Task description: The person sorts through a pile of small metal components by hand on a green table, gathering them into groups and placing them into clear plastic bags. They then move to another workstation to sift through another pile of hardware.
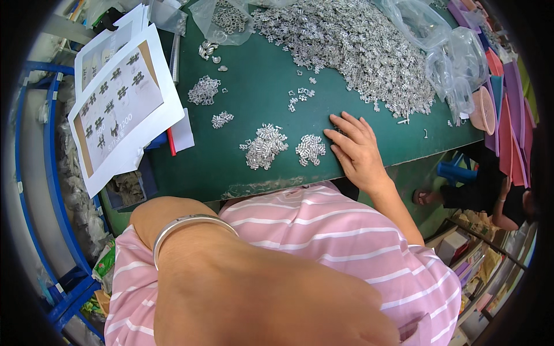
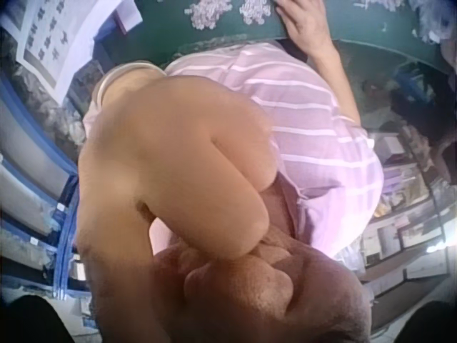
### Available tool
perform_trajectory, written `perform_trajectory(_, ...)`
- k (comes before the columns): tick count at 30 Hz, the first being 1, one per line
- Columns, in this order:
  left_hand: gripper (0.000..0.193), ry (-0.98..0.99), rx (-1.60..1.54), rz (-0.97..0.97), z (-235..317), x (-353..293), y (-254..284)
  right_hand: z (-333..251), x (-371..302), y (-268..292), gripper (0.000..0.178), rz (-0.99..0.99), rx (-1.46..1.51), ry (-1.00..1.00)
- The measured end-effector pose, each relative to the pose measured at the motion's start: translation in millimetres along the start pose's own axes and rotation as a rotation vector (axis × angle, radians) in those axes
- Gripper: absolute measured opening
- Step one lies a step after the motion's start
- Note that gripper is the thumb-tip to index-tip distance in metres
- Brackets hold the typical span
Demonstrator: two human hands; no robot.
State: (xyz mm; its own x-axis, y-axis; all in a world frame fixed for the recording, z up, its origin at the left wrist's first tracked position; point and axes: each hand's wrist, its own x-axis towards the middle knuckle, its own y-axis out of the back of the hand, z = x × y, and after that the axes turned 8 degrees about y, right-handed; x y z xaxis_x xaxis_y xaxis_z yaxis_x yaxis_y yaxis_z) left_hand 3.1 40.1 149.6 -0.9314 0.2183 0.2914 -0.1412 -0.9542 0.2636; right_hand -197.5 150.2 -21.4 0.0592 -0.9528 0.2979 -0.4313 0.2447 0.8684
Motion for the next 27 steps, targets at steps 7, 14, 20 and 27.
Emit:
perform_trajectory(7, 0.062, 0.219, -0.016, 0.001, -16.6, -8.0, 31.6, 26.0, -4.7, -8.7, 0.023, 0.139, 0.105, 0.181)
perform_trajectory(14, 0.059, 0.561, -1.145, 0.531, -111.7, -6.6, 14.7, 28.3, 12.3, 4.8, 0.024, 0.022, 0.051, 0.363)
perform_trajectory(20, 0.037, 0.565, -1.449, 0.842, -149.3, 2.4, 5.2, 32.1, 14.4, 8.0, 0.032, 0.061, -0.074, 0.450)
perform_trajectory(27, 0.034, 0.616, -1.638, 0.864, -157.0, 4.1, -3.0, 35.3, 12.2, 5.3, 0.019, 0.064, -0.150, 0.494)
